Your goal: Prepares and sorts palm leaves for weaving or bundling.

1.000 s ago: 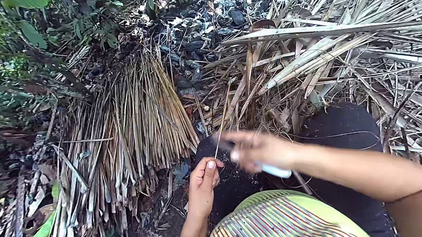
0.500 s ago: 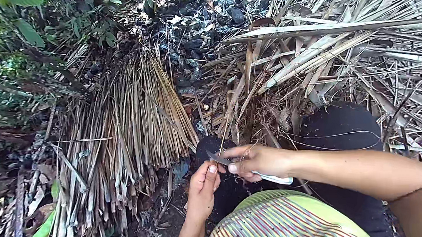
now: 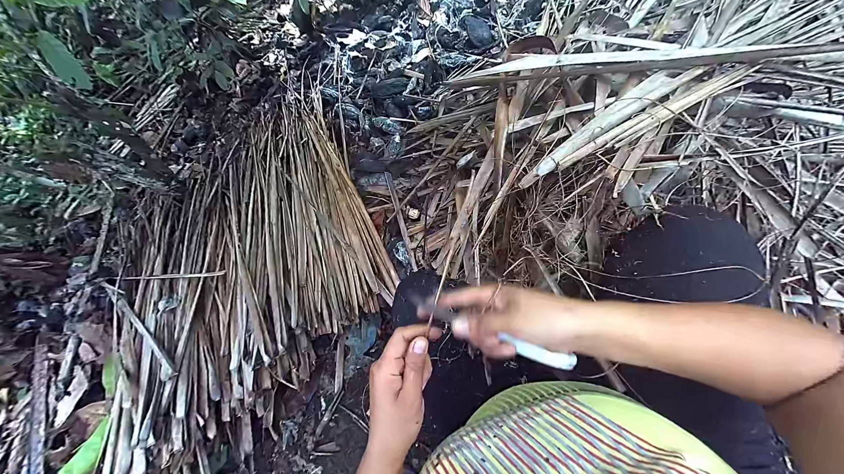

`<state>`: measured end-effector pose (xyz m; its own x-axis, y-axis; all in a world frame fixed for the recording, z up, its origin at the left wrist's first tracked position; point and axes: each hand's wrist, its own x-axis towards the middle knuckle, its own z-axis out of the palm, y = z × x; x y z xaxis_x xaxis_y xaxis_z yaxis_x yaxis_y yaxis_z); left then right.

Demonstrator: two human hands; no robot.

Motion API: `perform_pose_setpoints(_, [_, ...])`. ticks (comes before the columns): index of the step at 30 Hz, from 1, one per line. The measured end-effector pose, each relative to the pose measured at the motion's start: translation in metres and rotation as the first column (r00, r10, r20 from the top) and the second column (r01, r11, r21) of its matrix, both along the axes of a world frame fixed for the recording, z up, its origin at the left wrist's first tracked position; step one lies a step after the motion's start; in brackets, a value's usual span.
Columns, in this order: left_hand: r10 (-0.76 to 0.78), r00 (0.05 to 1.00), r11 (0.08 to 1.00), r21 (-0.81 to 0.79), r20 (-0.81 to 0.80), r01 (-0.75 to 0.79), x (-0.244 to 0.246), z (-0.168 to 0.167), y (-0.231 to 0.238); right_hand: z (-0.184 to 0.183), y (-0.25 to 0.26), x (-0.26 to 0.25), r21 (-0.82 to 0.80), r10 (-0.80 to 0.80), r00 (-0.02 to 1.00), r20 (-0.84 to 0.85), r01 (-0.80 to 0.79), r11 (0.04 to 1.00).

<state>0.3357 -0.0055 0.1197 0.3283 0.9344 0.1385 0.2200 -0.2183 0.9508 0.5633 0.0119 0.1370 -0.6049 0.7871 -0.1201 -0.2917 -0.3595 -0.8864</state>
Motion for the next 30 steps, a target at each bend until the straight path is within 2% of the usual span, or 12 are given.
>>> perform_pose_setpoints(4, [-0.027,0.999,0.998,-0.053,0.028,0.028,-0.013,0.002,-0.004,0.019,0.045,0.052,0.119,-0.393,0.911,-0.126,0.408,0.905])
perform_pose_setpoints(6, [-0.023,0.997,0.994,-0.108,0.080,0.032,-0.014,0.002,-0.003,0.027,0.050,0.064,0.122,-0.471,0.866,-0.170,0.493,0.862])
perform_pose_setpoints(8, [-0.015,0.988,0.982,-0.185,0.157,0.044,-0.010,0.003,0.000,0.023,0.031,0.048,0.126,-0.379,0.918,-0.118,0.392,0.911])
perform_pose_setpoints(10, [-0.011,0.973,0.962,-0.263,0.230,0.073,-0.005,0.006,0.000,0.010,0.008,0.017,0.103,-0.116,0.993,-0.022,0.118,0.988])
perform_pose_setpoints(12, [-0.039,0.955,0.938,-0.318,0.295,0.137,-0.005,0.009,0.000,0.002,0.000,-0.003,0.090,0.074,0.997,0.029,-0.077,0.993])
perform_pose_setpoints(14, [-0.069,0.935,0.908,-0.367,0.347,0.203,-0.010,0.010,-0.001,0.007,0.011,0.004,0.121,0.009,1.000,0.030,-0.012,0.993])
perform_pose_setpoints(19, [-0.033,0.889,0.830,-0.483,0.456,0.279,-0.020,0.009,-0.004,0.028,0.053,0.051,0.167,-0.440,0.885,-0.149,0.461,0.871])
perform_pose_setpoints(21, [0.023,0.860,0.797,-0.529,0.511,0.292,-0.017,0.011,-0.001,0.028,0.045,0.046,0.164,-0.401,0.908,-0.121,0.417,0.894])
perform_pose_setpoints(23, [0.047,0.822,0.760,-0.554,0.568,0.339,-0.013,0.014,0.002,0.018,0.020,0.018,0.171,-0.176,0.984,-0.025,0.178,0.969])
perform_pose_setpoints(26, [0.023,0.740,0.672,-0.559,0.672,0.486,-0.013,0.014,0.005,0.000,0.000,-0.015,0.178,0.141,0.990,0.015,-0.142,0.974])
perform_pose_setpoints(27, [-0.009,0.707,0.628,-0.546,0.707,0.554,-0.016,0.013,0.006,0.000,0.002,-0.013,0.184,0.116,0.993,-0.004,-0.114,0.976])
perform_pose_setpoints(30, [-0.042,0.637,0.541,-0.519,0.770,0.662,-0.023,0.008,0.007,0.015,0.031,0.026,0.186,-0.199,0.974,-0.109,0.217,0.958])
